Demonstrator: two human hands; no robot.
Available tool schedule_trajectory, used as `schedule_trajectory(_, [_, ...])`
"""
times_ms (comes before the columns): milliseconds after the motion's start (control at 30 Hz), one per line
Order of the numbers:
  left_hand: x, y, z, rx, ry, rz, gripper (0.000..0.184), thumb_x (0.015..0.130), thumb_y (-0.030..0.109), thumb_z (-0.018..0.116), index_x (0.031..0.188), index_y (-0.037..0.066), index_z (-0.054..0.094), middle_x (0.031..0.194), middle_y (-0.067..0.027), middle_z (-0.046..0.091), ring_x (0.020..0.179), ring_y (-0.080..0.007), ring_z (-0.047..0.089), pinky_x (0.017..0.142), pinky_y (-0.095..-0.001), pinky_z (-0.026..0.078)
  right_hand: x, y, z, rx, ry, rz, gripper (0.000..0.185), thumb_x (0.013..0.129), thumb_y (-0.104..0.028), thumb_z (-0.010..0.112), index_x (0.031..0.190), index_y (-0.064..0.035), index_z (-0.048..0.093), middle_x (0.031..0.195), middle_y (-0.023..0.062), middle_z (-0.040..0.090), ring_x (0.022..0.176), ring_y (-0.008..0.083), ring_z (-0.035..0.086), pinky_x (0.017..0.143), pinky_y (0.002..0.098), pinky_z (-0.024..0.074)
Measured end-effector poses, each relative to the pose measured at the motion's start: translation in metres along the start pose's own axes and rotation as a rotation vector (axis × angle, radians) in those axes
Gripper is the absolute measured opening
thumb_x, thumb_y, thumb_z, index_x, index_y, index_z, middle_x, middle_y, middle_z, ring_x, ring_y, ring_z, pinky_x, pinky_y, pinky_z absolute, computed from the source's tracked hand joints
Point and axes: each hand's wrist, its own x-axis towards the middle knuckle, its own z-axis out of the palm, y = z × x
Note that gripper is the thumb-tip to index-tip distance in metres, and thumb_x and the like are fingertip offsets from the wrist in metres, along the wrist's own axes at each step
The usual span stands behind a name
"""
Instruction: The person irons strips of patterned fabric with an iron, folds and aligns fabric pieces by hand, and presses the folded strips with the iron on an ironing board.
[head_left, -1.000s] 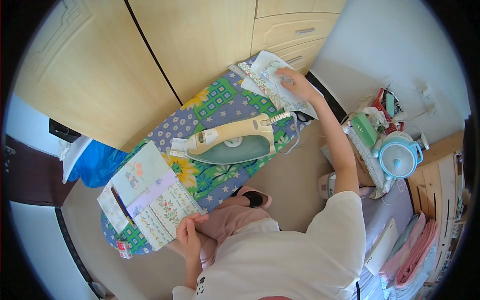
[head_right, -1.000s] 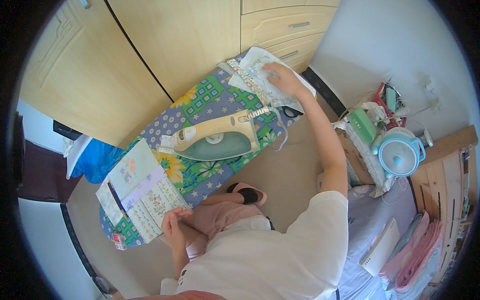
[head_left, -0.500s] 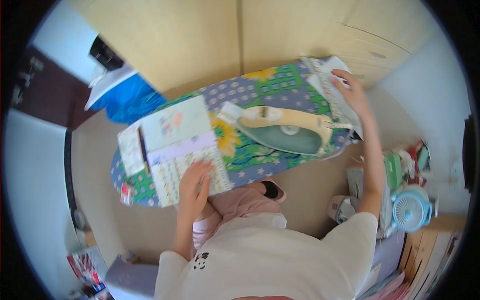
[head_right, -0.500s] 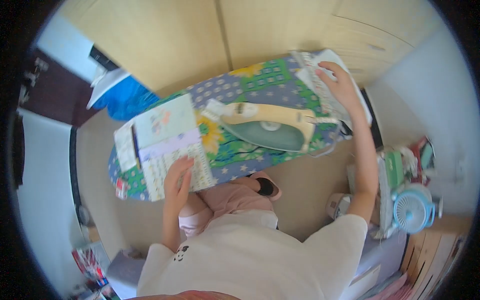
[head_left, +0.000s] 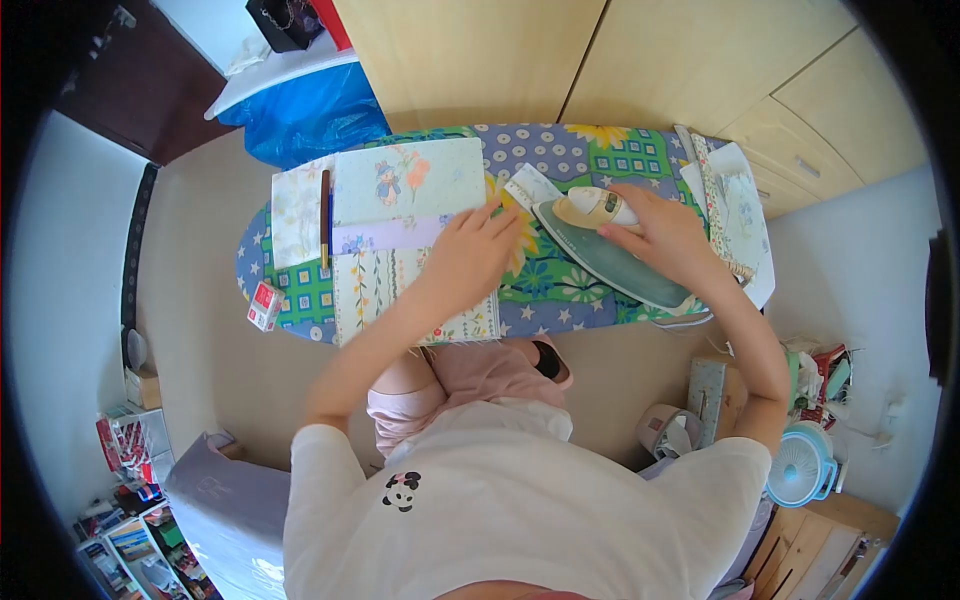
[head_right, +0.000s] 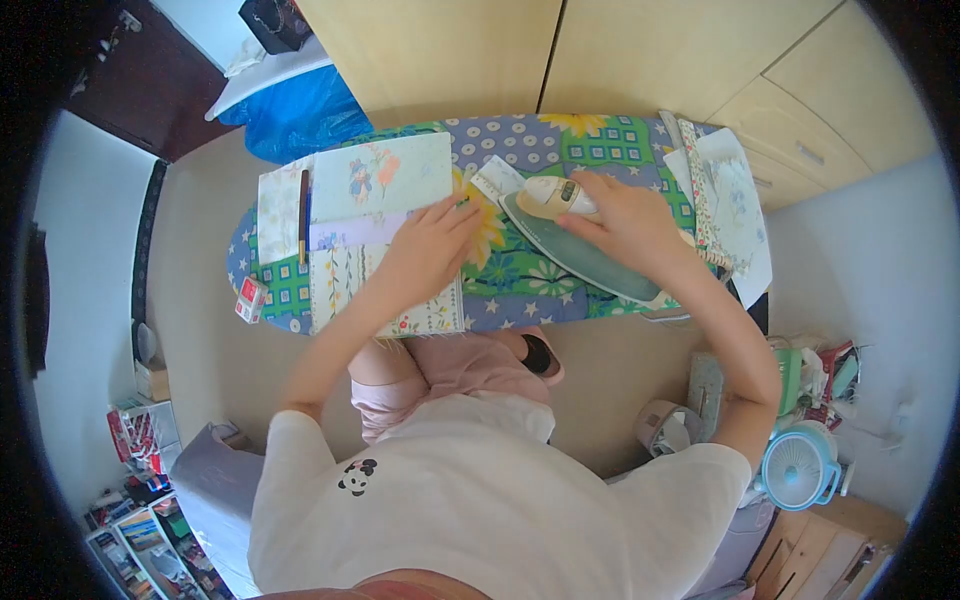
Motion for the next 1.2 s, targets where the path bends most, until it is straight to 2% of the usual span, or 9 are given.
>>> schedule_trajectory(133, [0.022,-0.031,0.017,0.194,0.051,0.117,0.036,0.08,0.012,0.058,0.115,0.004,0.056,0.126,-0.0069,0.053,0.122,-0.0267,0.044,0.097,-0.0393,0.038,0.001,-0.009,0.001,-0.094,0.039,0.04,0.052,0.082,-0.043,0.061,0.117,-0.0048,0.053,0.099,0.017,0.063,0.079,0.0353,0.063,0.067,0.042,0.0506])
schedule_trajectory(367, [0.022,-0.048,0.035,0.143,0.127,0.121,0.032,0.079,0.012,0.06,0.11,0.008,0.061,0.121,-0.0032,0.057,0.12,-0.0238,0.046,0.096,-0.0407,0.039,0.001,-0.008,0.004,-0.145,0.102,0.012,0.049,0.079,-0.04,0.065,0.113,-0.0054,0.056,0.09,0.0188,0.064,0.071,0.0352,0.063,0.061,0.0411,0.0507])
schedule_trajectory(700, [0.024,-0.051,0.035,0.038,0.107,0.099,0.029,0.08,0.011,0.058,0.108,0.008,0.061,0.12,-0.0038,0.058,0.12,-0.024,0.046,0.098,-0.0405,0.037,-0.006,-0.012,-0.008,0.005,0.071,0.039,0.051,0.077,-0.036,0.069,0.114,-0.0049,0.057,0.096,0.0183,0.065,0.081,0.035,0.064,0.07,0.0384,0.0506])
schedule_trajectory(767, [0.021,-0.052,0.037,0.016,0.108,0.097,0.028,0.08,0.012,0.058,0.108,0.008,0.061,0.12,-0.0045,0.057,0.12,-0.0241,0.046,0.097,-0.0401,0.037,-0.011,-0.013,-0.016,0.048,0.057,0.223,0.05,0.077,-0.035,0.07,0.115,-0.0054,0.057,0.092,0.0169,0.066,0.081,0.0333,0.064,0.07,0.0352,0.0498])
schedule_trajectory(800, [0.02,-0.05,0.036,-0.01,0.115,0.107,0.028,0.08,0.012,0.059,0.107,0.008,0.061,0.118,-0.0055,0.058,0.119,-0.025,0.046,0.097,-0.0398,0.037,-0.012,-0.008,-0.018,0.041,0.053,0.224,0.05,0.077,-0.035,0.07,0.115,-0.0054,0.057,0.092,0.0169,0.066,0.081,0.0333,0.064,0.07,0.0352,0.0498])
schedule_trajectory(867, [0.018,-0.042,0.035,-0.055,0.127,0.131,0.027,0.08,0.013,0.059,0.106,0.007,0.06,0.115,-0.0065,0.058,0.119,-0.026,0.046,0.096,-0.0394,0.037,-0.018,0.006,-0.022,0.194,0.146,0.177,0.048,0.077,-0.033,0.071,0.115,-0.0058,0.058,0.088,0.0159,0.066,0.075,0.0304,0.064,0.066,0.033,0.0488])
schedule_trajectory(1100, [0.011,-0.026,0.02,-0.267,0.131,0.147,0.023,0.08,0.009,0.058,0.103,0.007,0.061,0.105,-0.0092,0.057,0.113,-0.0304,0.047,0.094,-0.0413,0.038,-0.016,-0.005,-0.051,0.037,0.131,0.178,0.046,0.076,-0.033,0.071,0.111,-0.0051,0.059,0.083,0.0164,0.065,0.058,0.0267,0.058,0.057,0.0323,0.046])
schedule_trajectory(1167, [0.015,-0.03,0.014,-0.29,0.169,0.122,0.022,0.08,0.007,0.057,0.102,0.006,0.061,0.105,-0.0096,0.057,0.113,-0.0309,0.047,0.094,-0.0418,0.038,-0.014,0.006,-0.041,0.049,0.252,-0.067,0.047,0.077,-0.035,0.071,0.111,-0.0049,0.059,0.083,0.0165,0.065,0.058,0.0271,0.058,0.057,0.0327,0.0459])
schedule_trajectory(1200, [0.017,-0.033,0.011,-0.3,0.196,0.069,0.021,0.08,0.006,0.057,0.101,0.006,0.061,0.105,-0.0098,0.058,0.113,-0.0314,0.047,0.094,-0.0419,0.039,-0.013,0.003,-0.041,0.042,0.256,-0.058,0.047,0.077,-0.035,0.071,0.111,-0.0049,0.059,0.083,0.0165,0.065,0.058,0.0271,0.058,0.057,0.0327,0.0459])
